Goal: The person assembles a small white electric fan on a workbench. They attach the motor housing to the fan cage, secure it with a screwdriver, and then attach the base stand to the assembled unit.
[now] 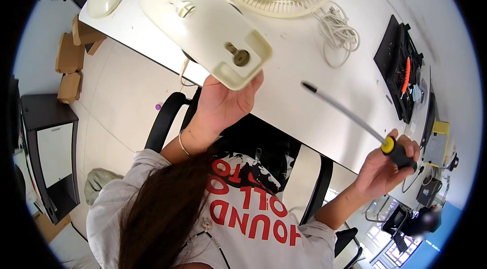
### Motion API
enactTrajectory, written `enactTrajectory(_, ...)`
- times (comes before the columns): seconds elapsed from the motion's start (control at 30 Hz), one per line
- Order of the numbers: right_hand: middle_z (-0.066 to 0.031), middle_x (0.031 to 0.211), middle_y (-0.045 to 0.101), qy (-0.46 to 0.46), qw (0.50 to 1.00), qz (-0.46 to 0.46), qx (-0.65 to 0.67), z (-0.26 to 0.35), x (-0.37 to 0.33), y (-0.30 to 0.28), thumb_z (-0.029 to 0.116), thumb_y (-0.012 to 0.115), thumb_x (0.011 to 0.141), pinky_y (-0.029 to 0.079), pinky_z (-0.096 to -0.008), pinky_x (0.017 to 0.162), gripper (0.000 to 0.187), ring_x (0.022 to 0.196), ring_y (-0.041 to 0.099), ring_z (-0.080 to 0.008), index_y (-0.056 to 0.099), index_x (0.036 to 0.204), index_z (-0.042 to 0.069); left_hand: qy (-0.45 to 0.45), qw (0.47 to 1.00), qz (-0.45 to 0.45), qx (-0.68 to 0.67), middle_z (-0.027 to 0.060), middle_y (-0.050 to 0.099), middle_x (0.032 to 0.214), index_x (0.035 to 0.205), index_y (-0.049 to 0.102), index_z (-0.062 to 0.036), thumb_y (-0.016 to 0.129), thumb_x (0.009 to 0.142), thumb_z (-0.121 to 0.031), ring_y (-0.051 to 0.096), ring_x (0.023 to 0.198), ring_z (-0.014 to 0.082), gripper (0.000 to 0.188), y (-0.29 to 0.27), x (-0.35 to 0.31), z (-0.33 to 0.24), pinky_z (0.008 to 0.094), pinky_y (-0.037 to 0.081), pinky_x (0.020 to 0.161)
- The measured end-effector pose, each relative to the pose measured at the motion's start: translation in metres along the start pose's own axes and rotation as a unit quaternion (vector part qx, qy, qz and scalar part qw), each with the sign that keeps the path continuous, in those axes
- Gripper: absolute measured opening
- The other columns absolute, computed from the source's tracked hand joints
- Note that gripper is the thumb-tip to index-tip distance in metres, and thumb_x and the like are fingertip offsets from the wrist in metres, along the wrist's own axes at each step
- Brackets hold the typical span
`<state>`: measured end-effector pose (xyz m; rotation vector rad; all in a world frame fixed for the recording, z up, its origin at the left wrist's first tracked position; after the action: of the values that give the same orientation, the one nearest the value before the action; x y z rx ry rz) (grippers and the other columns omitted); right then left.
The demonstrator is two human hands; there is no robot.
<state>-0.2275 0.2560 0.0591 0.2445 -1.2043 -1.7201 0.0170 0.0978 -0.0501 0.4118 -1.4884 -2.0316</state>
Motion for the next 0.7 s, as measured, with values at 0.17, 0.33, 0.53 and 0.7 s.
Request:
enactTrajectory(0.17,-0.0007,0.095,0.048,0.03,0.998,0.058,-0.013,0.008,-0.007,0.016,0.002,0.071,0.081,0.036,-0.0418,0.111,0.034,0.103,0.053,-0.0143,0.043,0.095,0.015,-0.011,0.999,-0.037,-0.011,0.0073,0.066,0.109,0.114,0.058,-0.0056,0.051,0.092,-0.029,0.064,0.101,0.018,0.033,-0.004,-0.008,0.016,0.0336,0.057,0.081)
enactTrajectory(0.33,-0.0005,0.093,0.05,-0.007,0.992,0.116,-0.057,0.013,-0.014,0.025,0.003,0.074,0.078,0.036,-0.0456,0.11,0.037,0.093,0.06,-0.016,0.043,0.093,0.015,-0.004,0.998,0.02,0.051,0.0083,0.059,0.121,0.123,0.05,-0.0026,0.05,0.093,-0.019,0.059,0.11,0.0194,0.034,-0.013,-0.006,0.011,0.0317,0.051,0.091)
enactTrajectory(0.53,-0.0032,0.082,0.057,-0.055,0.995,0.076,0.02,0.056,-0.011,0.031,0.0,0.078,0.071,0.045,-0.0459,0.1,0.038,0.091,0.063,-0.0195,0.047,0.087,0.015,0.142,0.949,0.0,0.281,0.01,0.056,0.123,0.128,0.046,-0.0013,0.051,0.093,-0.013,0.057,0.111,0.0211,0.037,-0.022,-0.01,0.009,0.0308,0.049,0.094)
enactTrajectory(0.7,-0.004,0.086,0.058,-0.073,0.99,0.122,-0.017,0.079,-0.005,0.067,0.006,0.08,0.069,0.051,-0.0386,0.085,0.025,0.096,0.061,-0.0246,0.059,0.077,0.016,0.161,0.944,0.034,0.284,0.0085,0.056,0.122,0.128,0.045,-0.003,0.052,0.093,-0.012,0.057,0.111,0.0197,0.037,-0.027,-0.005,0.018,0.031,0.049,0.093)
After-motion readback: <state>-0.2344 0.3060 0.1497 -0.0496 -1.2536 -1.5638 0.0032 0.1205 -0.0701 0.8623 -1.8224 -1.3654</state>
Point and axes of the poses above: each hand's wrist, its own x-axis towards the middle knuckle, its own y-axis out of the palm, z = x × y, the point moved 1 cm from there along x, towards the middle knuckle
